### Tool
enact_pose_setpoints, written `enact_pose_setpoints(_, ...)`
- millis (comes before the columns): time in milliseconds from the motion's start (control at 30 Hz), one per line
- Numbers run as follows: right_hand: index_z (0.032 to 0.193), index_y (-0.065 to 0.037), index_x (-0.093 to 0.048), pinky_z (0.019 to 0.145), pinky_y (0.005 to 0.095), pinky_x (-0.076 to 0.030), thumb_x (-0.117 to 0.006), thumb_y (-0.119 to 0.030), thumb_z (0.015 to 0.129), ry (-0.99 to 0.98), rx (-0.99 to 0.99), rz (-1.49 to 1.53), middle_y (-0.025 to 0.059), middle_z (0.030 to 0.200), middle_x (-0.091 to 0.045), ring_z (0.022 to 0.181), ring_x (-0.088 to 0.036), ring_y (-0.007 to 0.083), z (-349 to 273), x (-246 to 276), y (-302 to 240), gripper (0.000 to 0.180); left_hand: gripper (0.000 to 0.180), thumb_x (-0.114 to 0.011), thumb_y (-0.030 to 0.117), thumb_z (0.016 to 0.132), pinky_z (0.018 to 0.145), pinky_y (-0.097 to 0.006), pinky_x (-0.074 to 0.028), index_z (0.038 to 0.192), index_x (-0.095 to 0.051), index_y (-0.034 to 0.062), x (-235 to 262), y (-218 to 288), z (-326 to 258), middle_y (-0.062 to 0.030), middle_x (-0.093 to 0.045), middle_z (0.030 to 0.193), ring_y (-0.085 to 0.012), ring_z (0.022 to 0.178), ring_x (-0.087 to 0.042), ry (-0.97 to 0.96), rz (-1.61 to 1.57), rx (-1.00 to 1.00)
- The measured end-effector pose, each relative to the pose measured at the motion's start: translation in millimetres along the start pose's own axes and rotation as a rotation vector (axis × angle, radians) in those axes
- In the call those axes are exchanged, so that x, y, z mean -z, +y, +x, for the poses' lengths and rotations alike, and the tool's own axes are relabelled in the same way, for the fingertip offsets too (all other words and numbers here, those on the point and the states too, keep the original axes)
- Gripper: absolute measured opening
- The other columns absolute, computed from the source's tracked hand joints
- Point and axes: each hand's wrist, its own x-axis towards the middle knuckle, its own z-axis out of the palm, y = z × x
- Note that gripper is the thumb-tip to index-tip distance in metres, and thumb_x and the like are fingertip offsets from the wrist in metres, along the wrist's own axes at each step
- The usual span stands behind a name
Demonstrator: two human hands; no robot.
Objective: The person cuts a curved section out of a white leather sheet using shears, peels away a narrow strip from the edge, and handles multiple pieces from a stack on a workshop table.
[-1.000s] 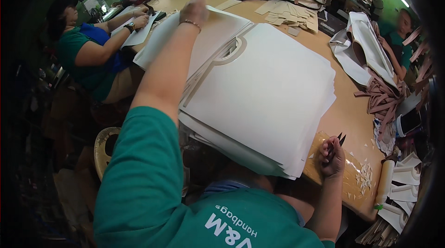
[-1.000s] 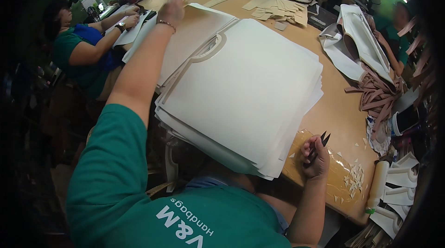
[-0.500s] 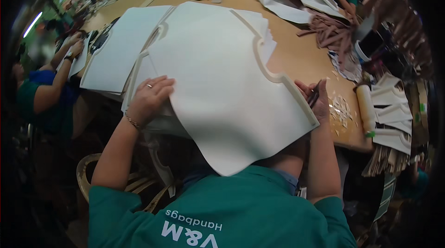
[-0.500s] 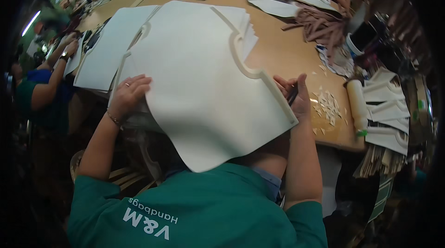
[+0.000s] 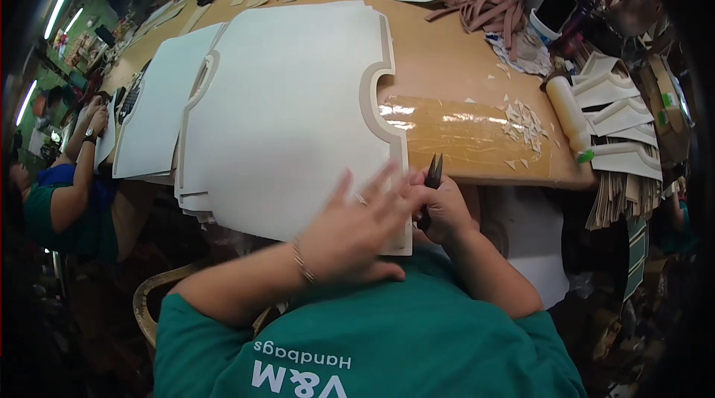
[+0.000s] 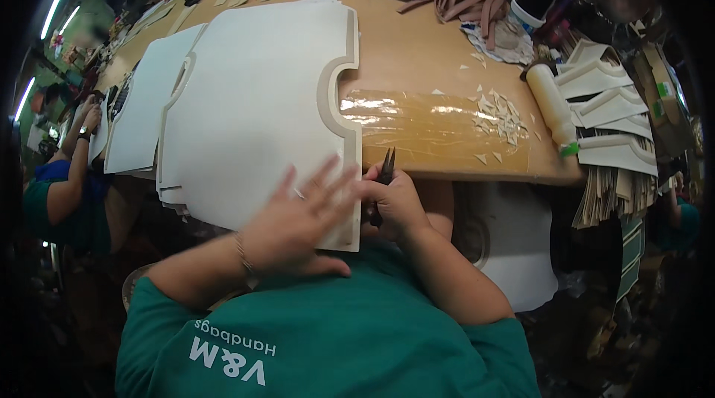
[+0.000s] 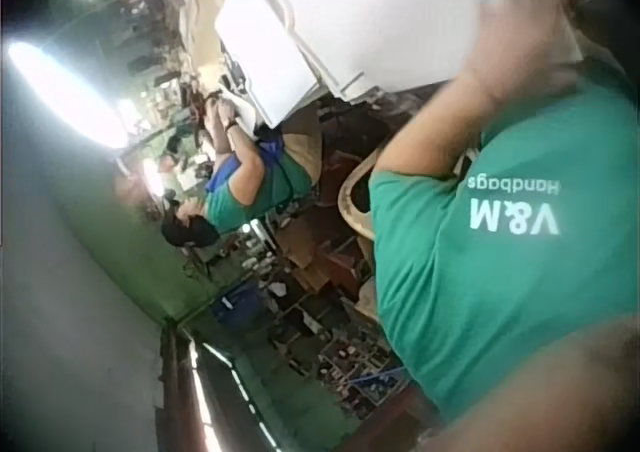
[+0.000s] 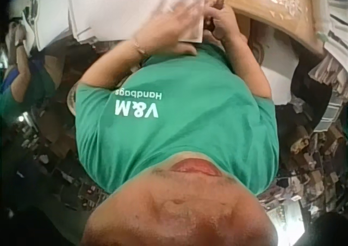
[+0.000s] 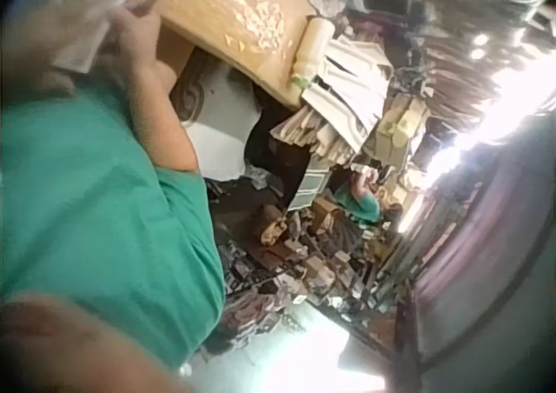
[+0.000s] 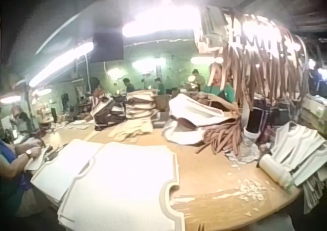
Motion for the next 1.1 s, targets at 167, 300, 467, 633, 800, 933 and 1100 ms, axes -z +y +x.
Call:
enact_pose_setpoints(167,0.081,-0.010,-0.042,0.036,0.0204,-0.035,-0.060,-0.010,0.075,-0.021,-0.047,0.062,0.0010,0.058,-0.046,0.045,-0.044,0.0074,-18,-4,2,0.019,0.054,-0.044,0.013,0.075,0.090,-0.045,-0.034,0.125,-0.031,-0.0043,-33,9,-1,-0.0216,-0.035,0.126,-0.0335,0.118,-0.035,0.103,0.130,0.059)
enact_pose_setpoints(300,0.083,-0.009,-0.045,0.036,0.0181,-0.033,-0.058,-0.021,0.078,-0.026,-0.090,-0.380,-0.0014,0.059,-0.045,0.043,-0.043,0.0067,-18,18,-11,0.018,0.052,-0.047,0.006,0.069,0.092,-0.038,-0.036,0.118,-0.036,-0.0094,-44,3,-3,-0.0251,-0.040,0.119,-0.0349,0.112,-0.040,0.138,-0.097,-0.041)
enact_pose_setpoints(467,0.105,-0.006,-0.046,0.040,0.0196,-0.033,-0.042,-0.030,0.085,-0.003,-0.179,-0.391,0.0016,0.061,-0.045,0.045,-0.040,0.0081,-19,54,-26,0.032,0.063,-0.055,-0.003,0.057,0.093,-0.037,-0.036,0.117,-0.037,-0.0091,-39,6,4,-0.0239,-0.039,0.121,-0.0344,0.113,-0.039,0.019,-0.259,-0.109)
enact_pose_setpoints(633,0.098,-0.003,-0.050,0.039,0.0179,-0.031,-0.038,-0.023,0.086,-0.041,-0.184,-0.361,0.0022,0.060,-0.044,0.042,-0.037,0.0076,-8,37,-33,0.026,0.055,-0.050,0.002,0.064,0.092,-0.036,-0.037,0.116,-0.037,-0.0111,-28,6,6,-0.0266,-0.041,0.117,-0.0363,0.111,-0.041,-0.067,-0.311,-0.140)
enact_pose_setpoints(800,0.091,-0.005,-0.050,0.039,0.0188,-0.031,-0.038,-0.025,0.086,-0.100,-0.197,-0.332,0.0012,0.058,-0.042,0.043,-0.037,0.0077,1,34,-33,0.024,0.051,-0.048,0.006,0.068,0.091,-0.036,-0.037,0.114,-0.038,-0.0127,-27,3,7,-0.0285,-0.041,0.115,-0.0374,0.109,-0.042,-0.074,-0.330,-0.176)
enact_pose_setpoints(933,0.092,-0.005,-0.050,0.037,0.0186,-0.030,-0.038,-0.025,0.086,-0.090,-0.179,-0.286,0.0010,0.057,-0.042,0.041,-0.036,0.0074,2,32,-28,0.024,0.051,-0.048,0.006,0.068,0.091,-0.035,-0.038,0.113,-0.038,-0.0133,-27,0,8,-0.0289,-0.041,0.115,-0.0371,0.109,-0.042,-0.065,-0.337,-0.189)
enact_pose_setpoints(1100,0.094,-0.003,-0.049,0.036,0.0174,-0.030,-0.038,-0.024,0.087,-0.077,-0.176,-0.221,0.0008,0.057,-0.041,0.039,-0.034,0.0068,0,27,-25,0.025,0.067,-0.055,-0.004,0.052,0.092,-0.036,-0.037,0.117,-0.037,-0.0091,-30,1,5,-0.0239,-0.038,0.121,-0.0340,0.114,-0.039,-0.085,-0.395,-0.127)
